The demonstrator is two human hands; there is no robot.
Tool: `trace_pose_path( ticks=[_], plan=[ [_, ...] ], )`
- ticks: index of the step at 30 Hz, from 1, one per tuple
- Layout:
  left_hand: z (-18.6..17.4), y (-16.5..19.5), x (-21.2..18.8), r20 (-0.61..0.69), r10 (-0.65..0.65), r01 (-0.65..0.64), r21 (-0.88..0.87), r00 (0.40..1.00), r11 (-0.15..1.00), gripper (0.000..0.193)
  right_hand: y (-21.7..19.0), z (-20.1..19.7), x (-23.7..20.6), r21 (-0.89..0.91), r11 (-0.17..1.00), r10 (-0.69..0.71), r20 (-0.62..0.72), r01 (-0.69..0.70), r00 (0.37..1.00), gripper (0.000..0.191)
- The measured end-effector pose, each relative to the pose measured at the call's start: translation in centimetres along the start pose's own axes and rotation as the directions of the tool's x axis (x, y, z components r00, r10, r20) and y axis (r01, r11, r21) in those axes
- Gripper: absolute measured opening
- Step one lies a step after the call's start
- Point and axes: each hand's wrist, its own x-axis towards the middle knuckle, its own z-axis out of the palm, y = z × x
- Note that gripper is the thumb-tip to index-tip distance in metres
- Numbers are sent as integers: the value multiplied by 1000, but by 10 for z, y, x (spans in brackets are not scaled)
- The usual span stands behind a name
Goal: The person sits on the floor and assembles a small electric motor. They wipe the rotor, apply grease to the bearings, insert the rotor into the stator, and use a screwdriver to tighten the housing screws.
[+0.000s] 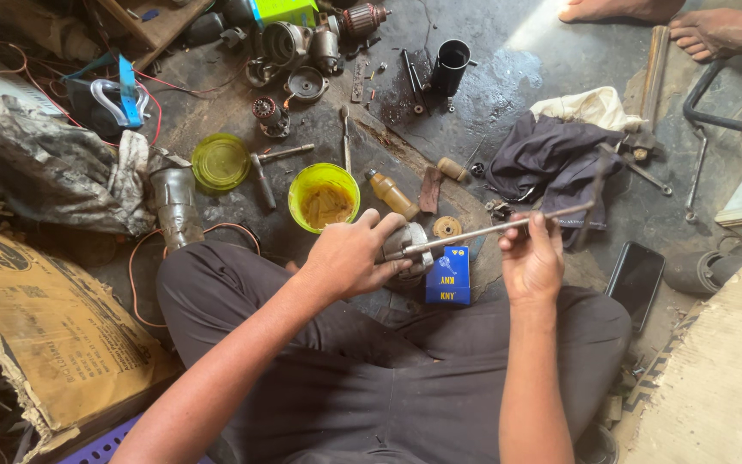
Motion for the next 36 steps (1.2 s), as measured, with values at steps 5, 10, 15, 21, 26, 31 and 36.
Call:
trace_pose_path(
  ticks=[5,10,15,21,26,31,36],
  plan=[
    [-1,1,2,37,-29,29,-1,999,1000,62,-7,10,-4,-66,997,49,-44,-51,998,25],
    [0,3,3,41,-24,24,6,999,1000,62,-1,11,-2,-117,993,-25,-120,11,992,13],
    [-1,3,3,33,-21,20,7,999,1000,61,-5,19,-1,-62,998,3,41,0,999,21],
    [-2,4,2,24,-29,30,-17,999,999,59,-8,13,-3,-61,997,40,-48,-43,998,21],
    [0,4,1,45,-34,34,0,998,999,60,-1,8,3,-137,990,-35,-91,22,995,13],
    [-2,2,2,30,-41,41,-6,999,999,60,-2,12,2,-28,997,70,-5,-70,998,28],
    [-1,2,1,38,-46,46,-12,998,999,60,4,-2,4,-135,991,3,-75,-13,997,18]
  ],
)
